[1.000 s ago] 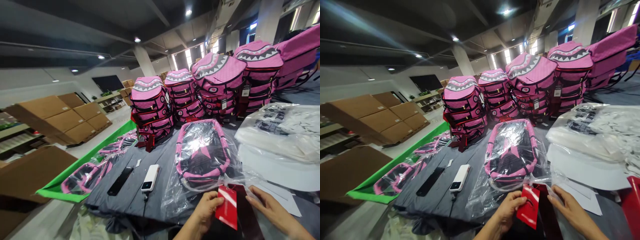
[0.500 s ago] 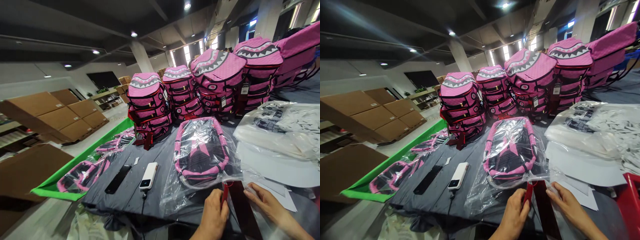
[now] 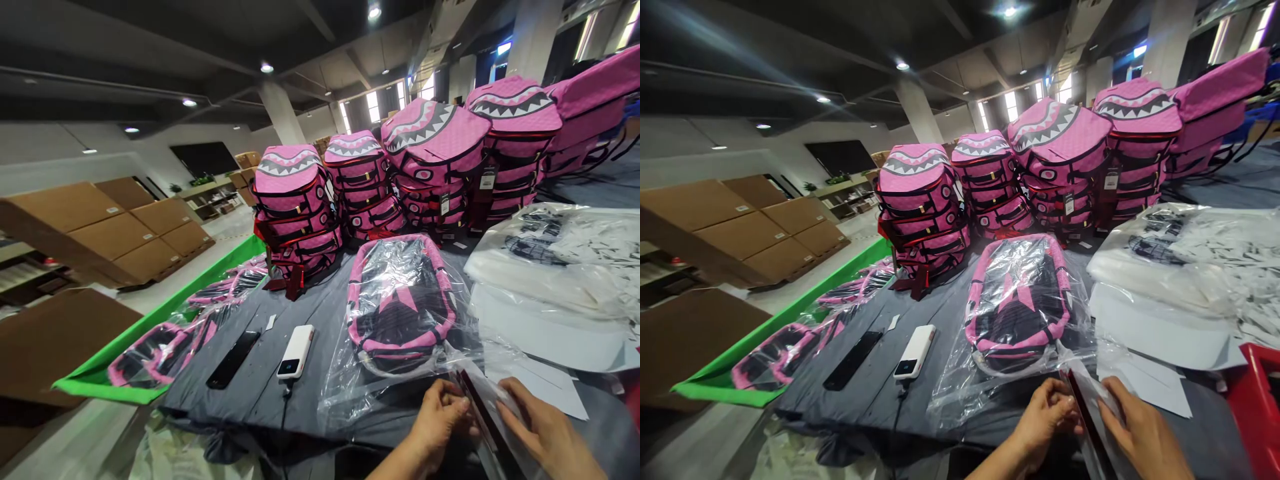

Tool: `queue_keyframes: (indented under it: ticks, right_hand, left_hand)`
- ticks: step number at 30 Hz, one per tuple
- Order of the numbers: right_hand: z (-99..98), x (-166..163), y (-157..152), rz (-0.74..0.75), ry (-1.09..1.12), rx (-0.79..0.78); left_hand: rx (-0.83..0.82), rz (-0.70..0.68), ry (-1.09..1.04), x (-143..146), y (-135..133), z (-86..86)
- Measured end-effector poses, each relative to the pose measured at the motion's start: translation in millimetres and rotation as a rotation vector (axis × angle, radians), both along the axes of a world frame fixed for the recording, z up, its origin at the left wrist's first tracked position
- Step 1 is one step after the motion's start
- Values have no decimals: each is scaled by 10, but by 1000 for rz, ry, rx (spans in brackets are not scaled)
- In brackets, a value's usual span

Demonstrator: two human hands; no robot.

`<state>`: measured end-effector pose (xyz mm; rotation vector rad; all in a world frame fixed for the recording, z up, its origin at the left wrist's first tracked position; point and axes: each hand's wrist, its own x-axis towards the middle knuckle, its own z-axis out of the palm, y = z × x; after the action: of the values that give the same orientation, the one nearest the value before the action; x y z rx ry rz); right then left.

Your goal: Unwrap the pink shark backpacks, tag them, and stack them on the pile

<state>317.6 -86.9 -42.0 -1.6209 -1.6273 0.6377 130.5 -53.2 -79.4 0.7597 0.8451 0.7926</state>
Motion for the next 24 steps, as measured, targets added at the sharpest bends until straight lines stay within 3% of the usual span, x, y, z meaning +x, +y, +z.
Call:
queue_keyframes:
  ticks: [4,9,13,16,18,20,22,24]
  right_hand:
    - [39,40,-115,40,80,-79]
    - [-301,138,-305,-32,85,-163]
    - [-429,95,-437,-156,-100,23]
    - [-450,-18,-500,-214,-235,184]
    - [-495,-99,-545,-221,-337,283]
    - [-584,-166,-601,-194,-433,362]
    - [-703,-209,-669,-186,-485,365]
    - [-821,-221,-754,-195,-476,333]
  left_hand:
    - [40,116,149,55,35,-23]
    - [340,107,604,68,76,18]
    - [537,33,779,16,33,20]
    - [951,-59,925,-42,96,104]
    - [1365,-231,931,-30,243,282]
    - [1701,-537,854,84,447,515]
    - [1837,-889,782,304,641,689]
    - [1763,-1186,715,562,758,719]
